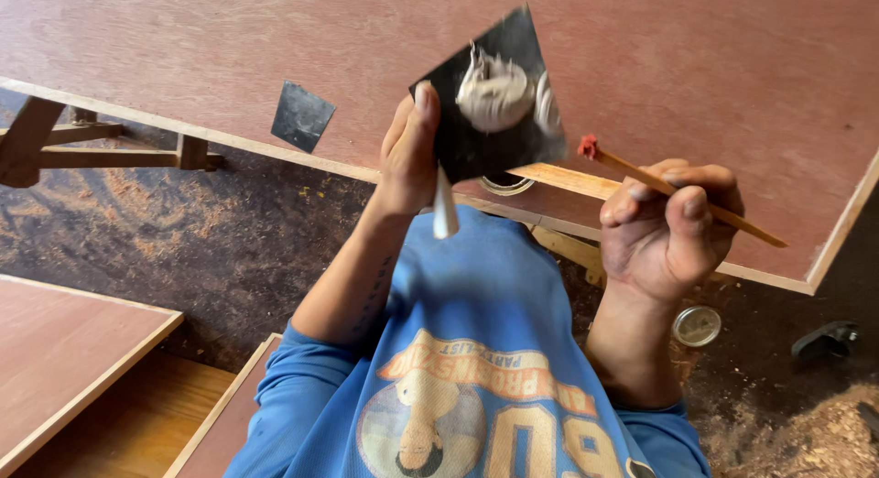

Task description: The person uses a putty knife to apply a white filler paste to the joints of a wooden board. They scoop the filler from a can using a wooden stick and spread it along the seams with the knife to smooth the surface.

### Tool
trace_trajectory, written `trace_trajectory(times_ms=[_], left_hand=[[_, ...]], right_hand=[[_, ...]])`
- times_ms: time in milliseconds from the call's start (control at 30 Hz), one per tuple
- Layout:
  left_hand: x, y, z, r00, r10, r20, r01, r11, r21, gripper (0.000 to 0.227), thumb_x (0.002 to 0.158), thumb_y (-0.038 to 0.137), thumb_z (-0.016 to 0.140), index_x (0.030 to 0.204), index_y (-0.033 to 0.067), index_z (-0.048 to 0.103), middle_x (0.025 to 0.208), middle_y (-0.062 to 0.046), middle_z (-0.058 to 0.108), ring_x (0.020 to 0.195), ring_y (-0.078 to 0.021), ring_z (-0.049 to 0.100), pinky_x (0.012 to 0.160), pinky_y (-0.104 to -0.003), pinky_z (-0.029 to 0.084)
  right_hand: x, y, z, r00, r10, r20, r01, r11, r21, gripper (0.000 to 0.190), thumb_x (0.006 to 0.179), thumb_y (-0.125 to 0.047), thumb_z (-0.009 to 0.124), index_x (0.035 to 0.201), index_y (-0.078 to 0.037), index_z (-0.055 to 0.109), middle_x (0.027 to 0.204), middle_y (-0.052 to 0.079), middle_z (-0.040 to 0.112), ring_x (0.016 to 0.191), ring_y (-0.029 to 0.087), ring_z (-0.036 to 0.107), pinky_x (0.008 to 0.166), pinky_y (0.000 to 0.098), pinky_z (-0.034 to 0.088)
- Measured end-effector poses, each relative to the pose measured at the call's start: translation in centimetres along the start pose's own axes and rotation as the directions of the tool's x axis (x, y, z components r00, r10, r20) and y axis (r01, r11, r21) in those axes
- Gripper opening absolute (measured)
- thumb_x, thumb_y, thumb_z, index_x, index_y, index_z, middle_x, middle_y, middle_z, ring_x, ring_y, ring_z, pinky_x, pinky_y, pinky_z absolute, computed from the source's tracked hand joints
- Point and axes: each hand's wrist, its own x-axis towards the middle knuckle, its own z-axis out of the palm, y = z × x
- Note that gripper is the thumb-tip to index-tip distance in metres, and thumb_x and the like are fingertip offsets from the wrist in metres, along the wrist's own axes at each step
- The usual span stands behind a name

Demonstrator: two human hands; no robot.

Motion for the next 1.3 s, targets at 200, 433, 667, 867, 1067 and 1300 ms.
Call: trace_trajectory(times_ms=[200,433,667,867,1067,1300], left_hand=[[-1.7,4.3,0.6,0.93,-0.27,0.249,0.317,0.933,-0.169,0.038,0.111,0.035,0.042,0.119,0.0012,0.059,0.108,-0.002,0.063,0.103,-0.01,0.058,0.096,-0.028,0.048],[-2.3,5.0,0.7,0.916,-0.222,0.335,0.311,0.92,-0.241,0.043,0.121,0.036,0.045,0.122,-0.0046,0.06,0.106,-0.005,0.063,0.102,-0.0107,0.058,0.099,-0.031,0.05],[-2.3,6.5,1.4,0.908,-0.249,0.335,0.335,0.914,-0.229,0.05,0.114,0.038,0.044,0.134,-0.0043,0.059,0.119,-0.01,0.069,0.109,-0.0146,0.064,0.098,-0.03,0.053],[-2.5,6.4,1.0,0.905,-0.211,0.37,0.311,0.921,-0.236,0.05,0.117,0.038,0.044,0.136,-0.0056,0.06,0.12,-0.012,0.07,0.109,-0.0155,0.065,0.097,-0.031,0.053],[-2.1,5.9,1.6,0.931,-0.227,0.284,0.311,0.903,-0.297,0.05,0.114,0.037,0.046,0.137,-0.0056,0.057,0.128,-0.012,0.067,0.117,-0.0154,0.064,0.106,-0.032,0.052],[0.3,5.6,3.7,0.917,-0.268,-0.296,0.153,0.921,-0.359,0.053,0.106,0.051,0.046,0.118,0.0008,0.058,0.092,-0.011,0.065,0.067,-0.017,0.063,0.053,-0.031,0.052]], right_hand=[[1.8,-0.3,0.6,0.998,-0.035,0.056,0.049,0.962,-0.268,0.018,0.105,-0.009,0.075,0.107,0.007,0.067,0.095,0.02,0.07,0.074,0.024,0.07,0.063,0.0362,0.061],[2.0,0.1,1.7,0.993,-0.014,0.115,0.054,0.936,-0.348,0.011,0.102,-0.003,0.071,0.107,0.007,0.068,0.096,0.022,0.07,0.077,0.023,0.072,0.069,0.0353,0.064],[1.8,-0.2,2.2,0.989,-0.017,0.144,0.073,0.917,-0.393,0.01,0.095,0.004,0.07,0.105,0.007,0.068,0.1,0.023,0.07,0.08,0.025,0.073,0.076,0.0362,0.065],[1.7,-0.4,2.3,0.992,-0.031,0.122,0.084,0.884,-0.46,0.01,0.095,0.009,0.067,0.105,0.006,0.068,0.098,0.021,0.069,0.08,0.024,0.074,0.076,0.0369,0.067],[2.6,-0.9,2.3,0.943,-0.161,0.293,0.305,0.771,-0.56,0.009,0.098,0.008,0.069,0.105,0.003,0.069,0.101,0.021,0.071,0.08,0.022,0.074,0.073,0.0335,0.066],[0.2,-1.4,5.6,0.903,-0.208,0.375,0.375,0.807,-0.457,0.012,0.095,-0.004,0.072,0.107,-0.003,0.069,0.096,0.014,0.07,0.075,0.021,0.074,0.063,0.0277,0.066]])
